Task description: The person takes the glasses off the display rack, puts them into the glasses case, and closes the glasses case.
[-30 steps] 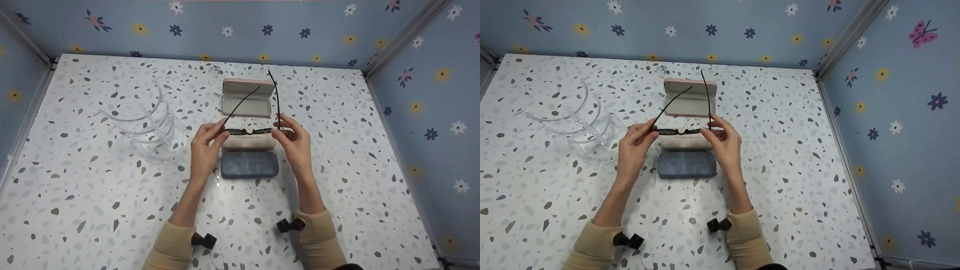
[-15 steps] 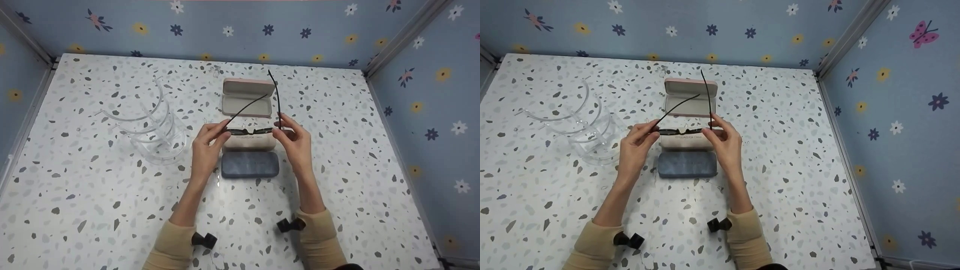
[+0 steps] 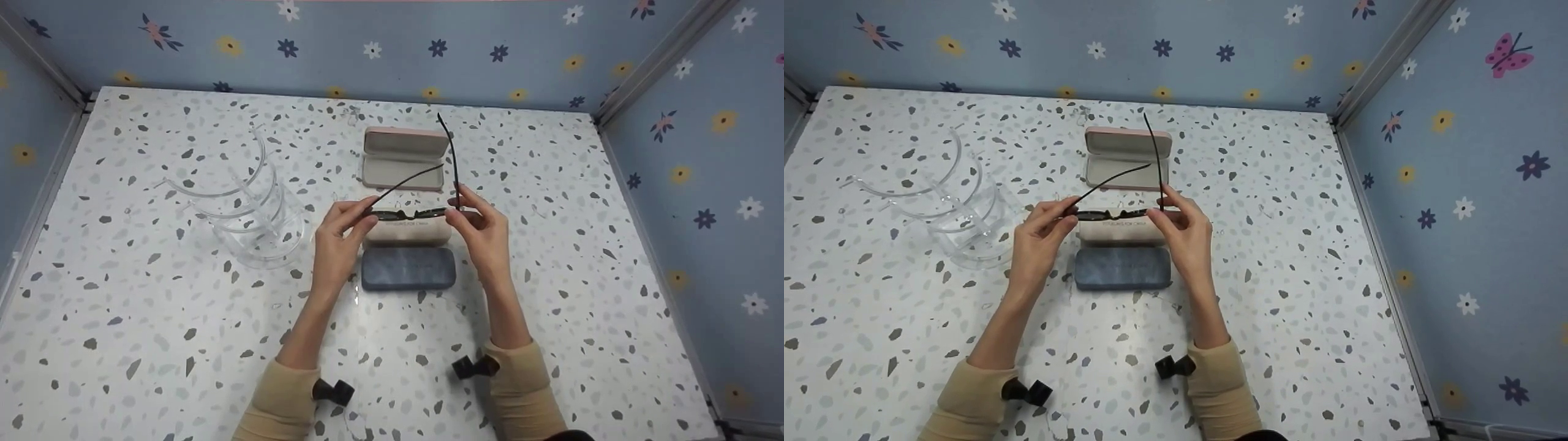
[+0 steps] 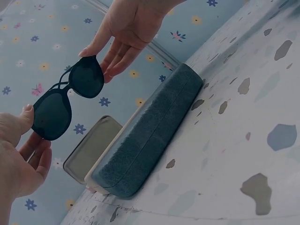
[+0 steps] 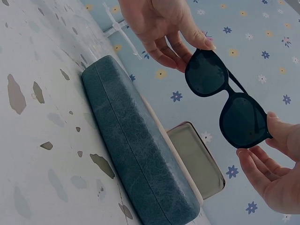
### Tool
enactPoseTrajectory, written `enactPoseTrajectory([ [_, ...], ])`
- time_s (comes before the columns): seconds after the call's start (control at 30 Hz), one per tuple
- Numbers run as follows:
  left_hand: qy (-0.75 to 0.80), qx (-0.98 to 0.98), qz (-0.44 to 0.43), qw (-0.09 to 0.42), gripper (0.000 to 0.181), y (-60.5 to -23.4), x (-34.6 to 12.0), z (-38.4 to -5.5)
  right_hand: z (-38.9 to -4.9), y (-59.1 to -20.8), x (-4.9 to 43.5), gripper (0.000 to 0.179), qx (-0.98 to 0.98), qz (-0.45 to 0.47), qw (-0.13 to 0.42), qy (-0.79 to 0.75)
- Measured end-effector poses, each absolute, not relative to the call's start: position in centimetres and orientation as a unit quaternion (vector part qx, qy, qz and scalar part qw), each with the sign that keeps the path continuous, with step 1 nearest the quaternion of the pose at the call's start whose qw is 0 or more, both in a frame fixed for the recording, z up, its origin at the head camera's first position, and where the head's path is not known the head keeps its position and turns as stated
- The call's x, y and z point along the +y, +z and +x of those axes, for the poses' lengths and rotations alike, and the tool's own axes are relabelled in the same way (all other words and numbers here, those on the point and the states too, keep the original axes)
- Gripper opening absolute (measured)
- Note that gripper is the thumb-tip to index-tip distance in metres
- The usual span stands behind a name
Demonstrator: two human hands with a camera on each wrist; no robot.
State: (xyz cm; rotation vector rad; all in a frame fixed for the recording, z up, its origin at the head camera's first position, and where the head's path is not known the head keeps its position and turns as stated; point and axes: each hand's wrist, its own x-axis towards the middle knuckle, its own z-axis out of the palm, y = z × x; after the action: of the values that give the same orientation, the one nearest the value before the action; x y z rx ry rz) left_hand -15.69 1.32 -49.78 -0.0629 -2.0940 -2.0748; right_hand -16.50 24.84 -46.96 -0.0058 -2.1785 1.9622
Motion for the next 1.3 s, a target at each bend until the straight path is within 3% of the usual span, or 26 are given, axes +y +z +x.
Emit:
enactPoseTrajectory([
  [1.3,-0.678,-0.727,-0.048,0.093,0.028,-49.6,1.27,-15.58,-16.38,-47.0,25.11,0.046,-0.747,0.006,0.101,0.657],
])
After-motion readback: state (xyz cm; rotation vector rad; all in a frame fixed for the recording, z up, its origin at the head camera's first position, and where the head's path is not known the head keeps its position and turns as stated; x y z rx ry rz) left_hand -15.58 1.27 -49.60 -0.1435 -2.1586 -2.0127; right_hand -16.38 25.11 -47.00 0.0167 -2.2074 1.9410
